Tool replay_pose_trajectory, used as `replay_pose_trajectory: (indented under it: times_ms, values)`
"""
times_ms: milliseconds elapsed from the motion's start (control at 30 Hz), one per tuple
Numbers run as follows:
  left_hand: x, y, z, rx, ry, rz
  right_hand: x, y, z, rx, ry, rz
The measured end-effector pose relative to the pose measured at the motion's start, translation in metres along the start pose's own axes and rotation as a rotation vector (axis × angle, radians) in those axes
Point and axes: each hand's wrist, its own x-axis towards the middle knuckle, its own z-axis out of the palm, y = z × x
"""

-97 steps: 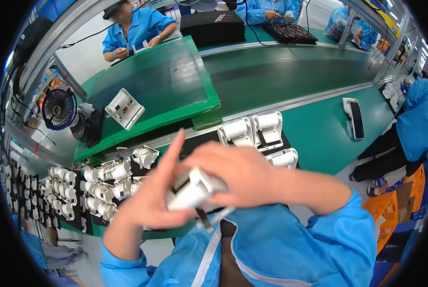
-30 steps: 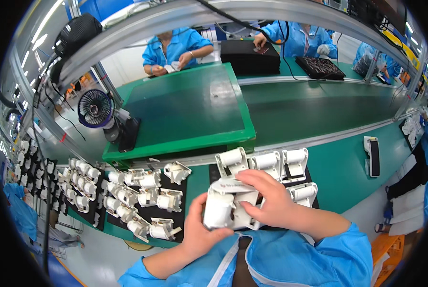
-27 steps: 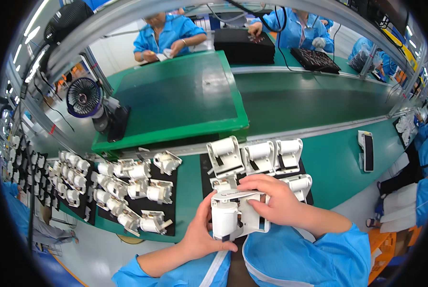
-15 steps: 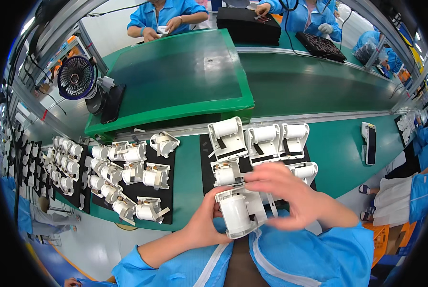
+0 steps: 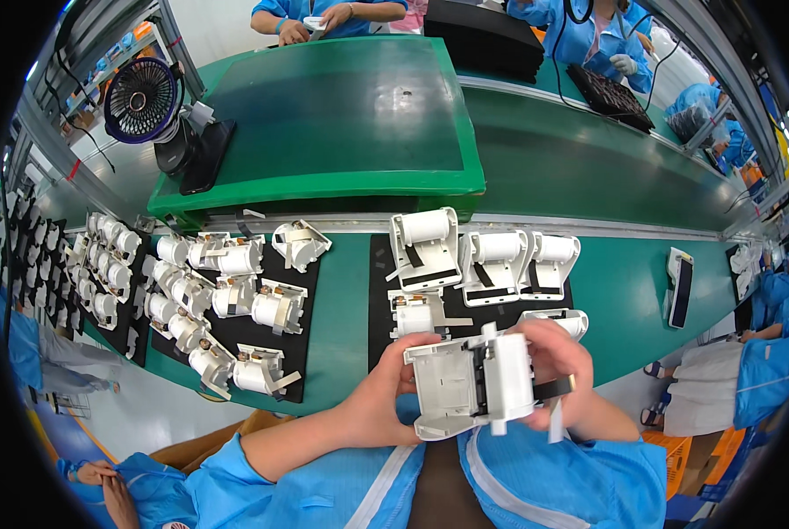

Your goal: The person assembles internal assembly parts into white plastic electronic component housings by hand, working on an assembly line.

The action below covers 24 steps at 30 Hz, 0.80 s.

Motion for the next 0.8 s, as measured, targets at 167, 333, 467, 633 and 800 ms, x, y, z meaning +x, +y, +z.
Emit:
replay_pose_trajectory:
  times_ms: [167,333,467,633,800]
  values:
    - [0.006,-0.004,0.004,-0.146,-0.039,0.047,-0.006,-0.003,0.0,0.026,-0.012,-0.021]
    - [0.007,-0.006,0.004,-0.182,-0.053,0.071,-0.003,-0.015,-0.004,-0.218,-0.045,-0.093]
    - [0.008,-0.003,0.005,-0.185,-0.062,0.103,-0.007,-0.015,-0.005,-0.172,0.005,-0.101]
    - [0.004,0.0,0.007,-0.213,-0.063,0.089,-0.007,-0.02,-0.006,-0.252,-0.008,-0.107]
    - [0.0,-0.004,0.006,-0.221,-0.044,0.077,-0.003,-0.02,-0.001,-0.209,-0.006,-0.157]
